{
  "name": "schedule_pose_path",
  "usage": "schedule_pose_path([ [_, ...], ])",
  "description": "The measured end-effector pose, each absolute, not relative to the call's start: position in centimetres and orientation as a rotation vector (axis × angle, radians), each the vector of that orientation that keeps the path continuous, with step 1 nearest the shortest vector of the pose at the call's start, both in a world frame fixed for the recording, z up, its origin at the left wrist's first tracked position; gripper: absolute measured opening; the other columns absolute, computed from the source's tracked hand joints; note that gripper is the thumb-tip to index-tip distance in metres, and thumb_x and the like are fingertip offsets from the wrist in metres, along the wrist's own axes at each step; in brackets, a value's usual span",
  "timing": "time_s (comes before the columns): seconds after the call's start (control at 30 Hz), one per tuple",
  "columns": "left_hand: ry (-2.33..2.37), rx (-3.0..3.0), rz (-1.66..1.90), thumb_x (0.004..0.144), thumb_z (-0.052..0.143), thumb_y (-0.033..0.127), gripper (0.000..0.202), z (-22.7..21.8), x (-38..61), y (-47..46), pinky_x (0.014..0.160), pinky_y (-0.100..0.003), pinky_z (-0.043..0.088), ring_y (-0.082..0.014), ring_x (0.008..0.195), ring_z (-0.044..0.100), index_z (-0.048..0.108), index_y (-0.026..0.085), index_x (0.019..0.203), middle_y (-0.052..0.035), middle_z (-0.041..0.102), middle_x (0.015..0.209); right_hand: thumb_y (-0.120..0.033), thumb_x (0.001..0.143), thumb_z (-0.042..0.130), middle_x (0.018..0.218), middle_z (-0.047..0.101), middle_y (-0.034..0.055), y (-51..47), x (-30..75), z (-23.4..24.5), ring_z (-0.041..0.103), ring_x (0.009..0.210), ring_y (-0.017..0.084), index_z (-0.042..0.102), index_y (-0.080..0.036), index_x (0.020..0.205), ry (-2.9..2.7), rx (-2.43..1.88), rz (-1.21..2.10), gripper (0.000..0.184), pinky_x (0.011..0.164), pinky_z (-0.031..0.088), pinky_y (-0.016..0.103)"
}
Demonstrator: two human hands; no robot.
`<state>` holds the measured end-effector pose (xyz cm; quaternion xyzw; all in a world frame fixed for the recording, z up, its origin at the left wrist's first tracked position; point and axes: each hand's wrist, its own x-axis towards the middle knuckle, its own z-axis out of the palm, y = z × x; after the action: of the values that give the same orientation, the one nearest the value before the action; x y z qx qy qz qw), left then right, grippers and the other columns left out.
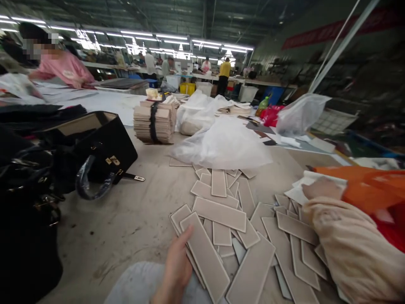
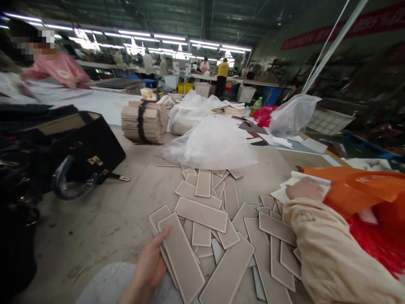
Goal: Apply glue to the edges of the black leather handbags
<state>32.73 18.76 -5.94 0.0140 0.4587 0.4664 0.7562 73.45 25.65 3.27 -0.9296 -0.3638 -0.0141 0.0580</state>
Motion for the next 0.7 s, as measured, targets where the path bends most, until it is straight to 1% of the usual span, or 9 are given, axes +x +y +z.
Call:
schedule_pose_path([
  [0.03, 1.017, 0.036, 1.053, 0.079, 0.068, 0.021, 0.048, -5.9, 32.7, 18.8, 0.088, -0.036, 0.054, -0.0269, 0.098, 0.068, 0.057, 0.008, 0.124, -0.015, 0.07, 0.106, -0.035, 0.094, 0.052, 0.128, 0.054, 0.028, 26.3, 72.1, 2.4, 0.053, 0.119, 0.03, 0.058, -0.006, 0.124, -1.16, -2.789, 0.085, 0.042, 0.097, 0.041, 0.041],
  [0.07, 1.042, 0.032, 1.095, 0.079, 0.068, 0.019, 0.047, -5.7, 32.6, 18.9, 0.089, -0.035, 0.054, -0.0264, 0.099, 0.067, 0.057, 0.008, 0.124, -0.0151, 0.069, 0.109, -0.037, 0.093, 0.052, 0.124, 0.058, 0.0264, 27.0, 70.4, 1.5, 0.056, 0.117, 0.029, 0.06, -0.005, 0.123, -1.251, -2.731, 0.241, 0.045, 0.095, 0.042, 0.037],
  [0.13, 1.089, 0.004, 1.167, 0.081, 0.066, 0.018, 0.045, -5.5, 32.4, 19.0, 0.09, -0.034, 0.053, -0.0252, 0.101, 0.067, 0.057, 0.008, 0.124, -0.0145, 0.068, 0.114, -0.045, 0.09, 0.054, 0.116, 0.067, 0.014, 28.0, 66.3, -0.4, 0.062, 0.108, 0.023, 0.064, -0.013, 0.12, -1.449, -2.56, 0.521, 0.045, 0.091, 0.044, 0.03],
  [0.17, 1.094, -0.008, 1.192, 0.081, 0.066, 0.017, 0.044, -5.3, 32.3, 19.1, 0.091, -0.033, 0.053, -0.0245, 0.103, 0.066, 0.057, 0.009, 0.123, -0.0139, 0.067, 0.116, -0.049, 0.088, 0.057, 0.114, 0.068, 0.011, 28.3, 64.2, -1.3, 0.063, 0.106, 0.022, 0.063, -0.014, 0.122, -1.525, -2.48, 0.615, 0.049, 0.09, 0.045, 0.028],
  [0.3, 1.031, 0.012, 1.206, 0.084, 0.064, 0.02, 0.04, -5.3, 32.1, 19.4, 0.092, -0.033, 0.053, -0.0238, 0.106, 0.065, 0.058, 0.011, 0.122, -0.0131, 0.067, 0.116, -0.063, 0.074, 0.063, 0.116, 0.066, 0.018, 27.9, 56.9, -3.8, 0.06, 0.109, 0.032, 0.062, -0.009, 0.121, -1.615, -2.353, 0.771, 0.071, 0.094, 0.044, 0.037],
  [0.4, 0.996, 0.005, 1.161, 0.083, 0.066, 0.024, 0.043, -5.5, 32.1, 19.4, 0.09, -0.036, 0.053, -0.0256, 0.102, 0.066, 0.058, 0.009, 0.121, -0.0149, 0.069, 0.11, -0.068, 0.069, 0.063, 0.121, 0.062, 0.0209, 26.9, 53.6, -4.5, 0.057, 0.114, 0.037, 0.062, -0.01, 0.119, -1.559, -2.326, 0.835, 0.077, 0.095, 0.043, 0.043],
  [0.53, 0.93, 0.017, 1.165, 0.08, 0.069, 0.026, 0.047, -5.6, 31.9, 19.4, 0.089, -0.037, 0.053, -0.026, 0.1, 0.067, 0.056, 0.01, 0.123, -0.0147, 0.068, 0.111, -0.057, 0.07, 0.068, 0.109, 0.069, 0.0152, 25.6, 50.6, -4.0, 0.065, 0.101, 0.031, 0.064, -0.013, 0.113, -1.5, -2.139, 1.047, 0.061, 0.085, 0.05, 0.04],
  [0.63, 0.895, 0.072, 1.208, 0.078, 0.07, 0.027, 0.049, -5.7, 31.5, 19.4, 0.086, -0.035, 0.053, -0.0242, 0.094, 0.068, 0.054, 0.014, 0.123, -0.0119, 0.069, 0.106, -0.052, 0.077, 0.063, 0.099, 0.073, 0.0077, 23.9, 48.0, -3.4, 0.069, 0.087, 0.024, 0.065, -0.017, 0.11, -1.49, -1.953, 1.23, 0.048, 0.074, 0.055, 0.034],
  [0.7, 0.903, 0.121, 1.249, 0.078, 0.07, 0.029, 0.051, -5.8, 31.2, 19.5, 0.085, -0.035, 0.052, -0.0229, 0.092, 0.068, 0.052, 0.016, 0.123, -0.0097, 0.069, 0.104, -0.05, 0.079, 0.061, 0.101, 0.073, 0.0061, 22.5, 46.2, -3.1, 0.069, 0.088, 0.023, 0.063, -0.018, 0.113, -1.481, -1.872, 1.279, 0.047, 0.075, 0.055, 0.035],
])
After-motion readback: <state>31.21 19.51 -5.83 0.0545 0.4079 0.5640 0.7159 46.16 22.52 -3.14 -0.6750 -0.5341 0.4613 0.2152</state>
